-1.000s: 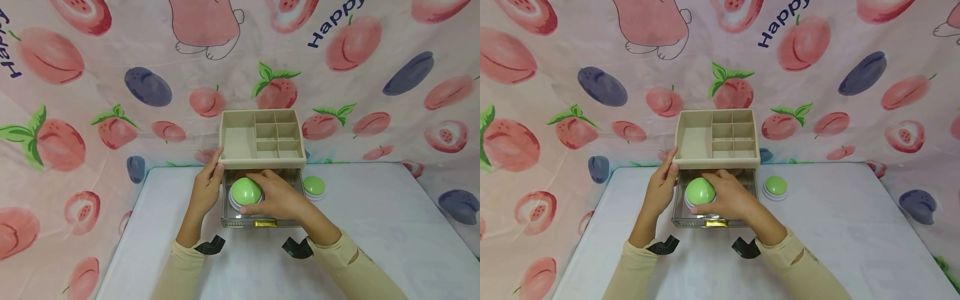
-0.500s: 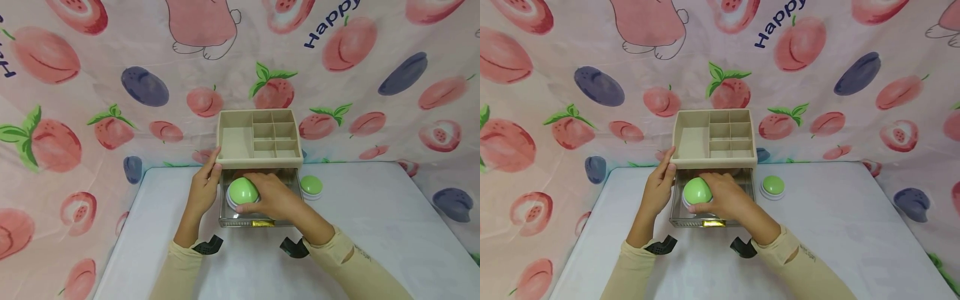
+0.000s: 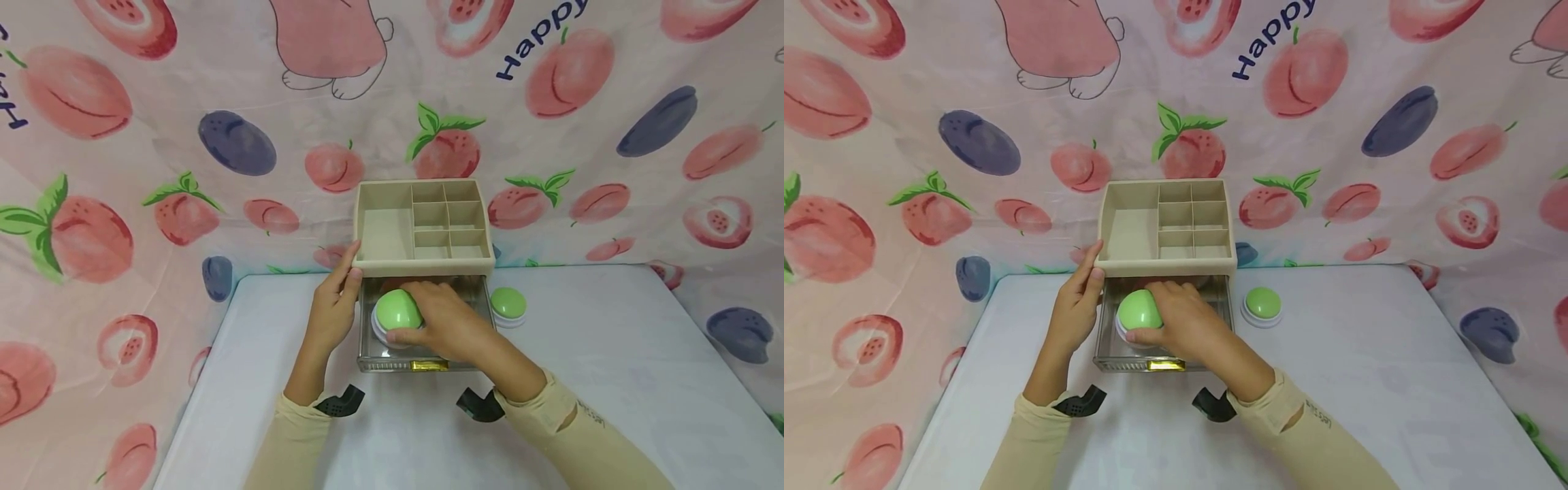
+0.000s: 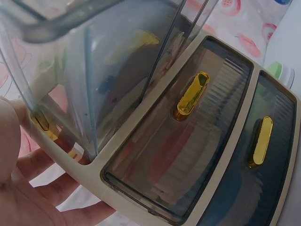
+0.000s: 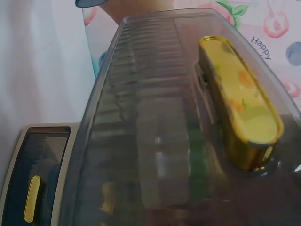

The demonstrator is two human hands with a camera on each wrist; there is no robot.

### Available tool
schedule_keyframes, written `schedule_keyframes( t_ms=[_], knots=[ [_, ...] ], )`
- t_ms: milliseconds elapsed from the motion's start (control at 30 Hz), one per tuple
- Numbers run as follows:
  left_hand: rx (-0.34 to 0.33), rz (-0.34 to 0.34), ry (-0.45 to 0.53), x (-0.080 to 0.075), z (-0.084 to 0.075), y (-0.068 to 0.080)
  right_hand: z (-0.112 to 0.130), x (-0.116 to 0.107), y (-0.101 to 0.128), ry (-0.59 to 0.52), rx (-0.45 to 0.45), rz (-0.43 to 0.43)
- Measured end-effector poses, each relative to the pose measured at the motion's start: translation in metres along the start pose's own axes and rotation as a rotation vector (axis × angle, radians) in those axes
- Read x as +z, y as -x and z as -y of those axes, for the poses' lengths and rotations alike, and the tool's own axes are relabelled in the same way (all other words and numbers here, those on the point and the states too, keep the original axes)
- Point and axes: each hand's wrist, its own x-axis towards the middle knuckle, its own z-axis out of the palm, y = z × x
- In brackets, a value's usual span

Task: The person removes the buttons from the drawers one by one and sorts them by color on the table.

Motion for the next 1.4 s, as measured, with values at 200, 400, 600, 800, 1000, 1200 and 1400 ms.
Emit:
schedule_keyframes(
  t_ms=[200, 400, 600, 800, 1000, 1200, 1400],
  knots=[
    [0.002, -0.001, -0.005, 0.0, 0.0, 0.0, 0.001, -0.003, 0.001, 0.001, 0.044, -0.061],
    [-0.007, 0.0, 0.006, 0.001, 0.003, 0.0, 0.004, -0.005, 0.006, -0.019, 0.059, -0.11],
    [0.0, 0.002, 0.025, 0.003, 0.005, 0.002, 0.007, -0.011, 0.015, -0.009, 0.002, -0.188],
    [-0.002, 0.006, 0.005, 0.003, 0.004, 0.003, 0.009, -0.03, 0.032, -0.034, 0.005, -0.246],
    [-0.015, 0.009, -0.007, 0.003, 0.003, 0.003, 0.0, -0.054, 0.053, -0.032, 0.044, -0.343],
    [-0.014, -0.006, -0.014, 0.001, 0.002, 0.002, -0.02, -0.072, 0.072, -0.012, 0.036, -0.507],
    [-0.05, -0.006, -0.015, 0.001, 0.0, -0.001, -0.05, -0.078, 0.089, -0.043, 0.122, -0.656]
  ],
)
